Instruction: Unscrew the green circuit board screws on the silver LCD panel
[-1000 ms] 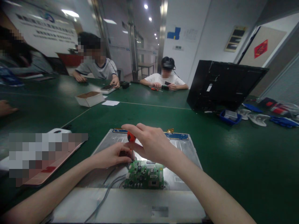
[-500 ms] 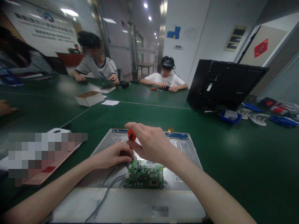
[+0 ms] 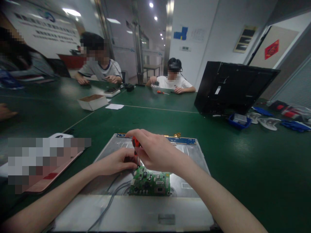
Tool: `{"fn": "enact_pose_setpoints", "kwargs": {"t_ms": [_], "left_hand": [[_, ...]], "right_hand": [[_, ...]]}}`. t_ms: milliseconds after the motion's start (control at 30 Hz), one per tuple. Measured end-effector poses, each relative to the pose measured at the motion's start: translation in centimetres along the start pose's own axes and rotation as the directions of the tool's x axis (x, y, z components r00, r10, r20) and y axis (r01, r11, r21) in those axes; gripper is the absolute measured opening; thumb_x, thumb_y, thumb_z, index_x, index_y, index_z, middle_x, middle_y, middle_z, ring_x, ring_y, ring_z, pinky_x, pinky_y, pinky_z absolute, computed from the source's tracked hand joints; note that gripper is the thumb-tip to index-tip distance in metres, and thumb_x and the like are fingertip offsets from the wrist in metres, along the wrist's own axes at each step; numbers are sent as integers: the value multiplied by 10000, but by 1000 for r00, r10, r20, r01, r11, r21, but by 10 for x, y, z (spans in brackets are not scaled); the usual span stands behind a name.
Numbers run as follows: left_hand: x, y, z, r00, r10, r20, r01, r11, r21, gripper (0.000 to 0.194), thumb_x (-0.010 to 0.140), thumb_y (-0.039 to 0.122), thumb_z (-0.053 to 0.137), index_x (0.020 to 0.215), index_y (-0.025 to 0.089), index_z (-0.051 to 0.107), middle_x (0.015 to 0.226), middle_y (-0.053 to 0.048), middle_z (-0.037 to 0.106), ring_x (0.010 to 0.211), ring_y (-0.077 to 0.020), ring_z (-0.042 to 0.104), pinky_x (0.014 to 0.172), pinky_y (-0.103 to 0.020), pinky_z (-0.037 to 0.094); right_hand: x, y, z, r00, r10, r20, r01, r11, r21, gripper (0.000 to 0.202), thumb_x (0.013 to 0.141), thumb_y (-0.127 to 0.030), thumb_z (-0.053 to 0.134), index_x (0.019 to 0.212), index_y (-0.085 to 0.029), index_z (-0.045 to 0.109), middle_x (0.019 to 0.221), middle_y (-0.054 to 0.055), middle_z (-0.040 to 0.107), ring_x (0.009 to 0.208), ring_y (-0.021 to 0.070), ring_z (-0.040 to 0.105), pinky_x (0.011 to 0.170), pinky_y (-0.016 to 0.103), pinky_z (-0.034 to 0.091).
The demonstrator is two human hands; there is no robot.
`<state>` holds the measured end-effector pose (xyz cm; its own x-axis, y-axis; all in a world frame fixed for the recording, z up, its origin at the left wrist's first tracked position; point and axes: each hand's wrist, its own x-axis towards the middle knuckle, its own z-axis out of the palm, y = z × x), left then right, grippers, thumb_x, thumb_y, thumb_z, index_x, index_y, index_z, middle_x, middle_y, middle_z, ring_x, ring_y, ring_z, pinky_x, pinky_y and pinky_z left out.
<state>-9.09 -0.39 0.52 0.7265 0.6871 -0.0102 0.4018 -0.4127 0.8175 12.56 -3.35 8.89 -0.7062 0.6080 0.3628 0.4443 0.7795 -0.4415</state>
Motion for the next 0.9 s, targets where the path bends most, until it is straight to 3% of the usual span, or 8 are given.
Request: {"fn": "enact_pose_setpoints", "kwargs": {"t_ms": [133,333,567,767,900], "left_hand": [[0,0,-1,1000,12,7,-12,1000,1,75,800,209,616,809,167,677,763,-3,668,715,-158,602,636,-232,448],[0,0,-1,999,43,-2,-43,999,33,68,795,180,623,794,176,691,772,0,670,727,-157,603,669,-241,452],[0,-1,-1,1000,14,12,-14,1000,19,69,810,172,620,822,174,688,805,-6,679,755,-164,610,699,-257,463],[0,-1,-1,1000,17,7,-17,1000,0,67,798,185,632,833,165,686,793,-6,669,731,-162,601,665,-250,460],[0,-2,0,1000,19,1,-19,1000,-6,69,783,168,635,829,169,686,796,-2,675,745,-163,604,679,-250,461]], "right_hand": [[1,-1,-1,999,4,33,-4,1000,6,430,917,-91,460,1322,-202,370,1089,78,618,877,166,613,711,308,497],[2,0,5,998,57,3,-57,994,-97,481,928,-136,498,1366,-183,304,1011,59,638,740,158,601,628,296,457],[4,4,11,997,41,-71,-55,973,-222,312,955,-283,518,1256,-217,468,1041,50,615,739,150,577,625,283,430],[2,1,7,998,40,-45,-41,999,-31,412,877,-105,535,1268,-169,423,992,40,627,750,129,568,637,254,447],[2,1,7,998,17,-56,-20,998,-61,372,900,-191,561,1256,-168,457,998,44,633,788,143,584,686,279,472]]}}
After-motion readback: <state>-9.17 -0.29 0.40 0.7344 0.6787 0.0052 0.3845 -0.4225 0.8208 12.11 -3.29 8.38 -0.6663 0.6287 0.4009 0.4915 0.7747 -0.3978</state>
